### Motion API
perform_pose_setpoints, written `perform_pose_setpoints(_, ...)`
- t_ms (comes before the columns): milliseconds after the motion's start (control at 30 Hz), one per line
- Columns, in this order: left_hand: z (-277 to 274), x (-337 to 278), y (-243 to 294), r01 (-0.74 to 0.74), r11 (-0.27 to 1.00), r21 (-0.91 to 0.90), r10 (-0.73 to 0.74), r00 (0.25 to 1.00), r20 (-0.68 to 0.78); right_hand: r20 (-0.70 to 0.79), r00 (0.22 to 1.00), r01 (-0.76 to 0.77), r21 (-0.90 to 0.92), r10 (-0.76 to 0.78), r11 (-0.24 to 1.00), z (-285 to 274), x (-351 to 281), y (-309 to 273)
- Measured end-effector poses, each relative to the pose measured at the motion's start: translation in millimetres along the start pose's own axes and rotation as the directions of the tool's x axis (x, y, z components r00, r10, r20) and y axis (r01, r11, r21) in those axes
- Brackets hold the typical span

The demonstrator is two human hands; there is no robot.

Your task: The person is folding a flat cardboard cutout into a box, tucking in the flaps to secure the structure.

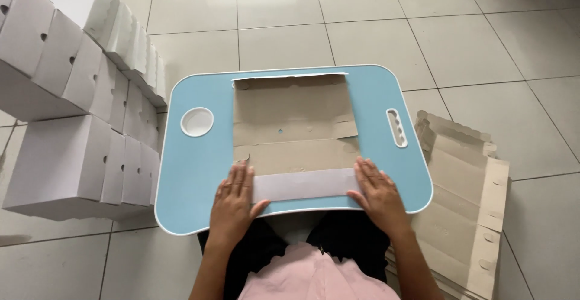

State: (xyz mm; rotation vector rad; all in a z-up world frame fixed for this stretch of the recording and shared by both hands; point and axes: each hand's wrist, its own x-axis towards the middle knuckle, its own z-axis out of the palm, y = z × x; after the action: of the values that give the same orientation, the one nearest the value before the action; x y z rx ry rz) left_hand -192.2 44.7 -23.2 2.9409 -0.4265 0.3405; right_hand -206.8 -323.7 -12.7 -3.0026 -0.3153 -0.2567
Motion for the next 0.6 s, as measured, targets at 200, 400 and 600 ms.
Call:
perform_pose_setpoints(200, -14.1, -8.3, -11.9, 0.097, 0.952, -0.289, -0.125, 0.989, -0.080, -0.082, 0.993, -0.078, 0.137, 0.090, 0.987, 3.0, -3.2, 13.3)
perform_pose_setpoints(400, -42.6, -16.1, -5.3, -0.027, 0.792, -0.610, -0.119, 0.973, -0.198, -0.147, 0.965, -0.126, 0.461, 0.216, 0.878, -22.2, 0.6, -3.1)
perform_pose_setpoints(600, -51.8, -28.3, -3.9, 0.030, 0.654, -0.756, -0.217, 0.965, -0.149, -0.038, 0.949, -0.123, 0.871, 0.314, 0.476, -44.1, -6.2, -14.0)
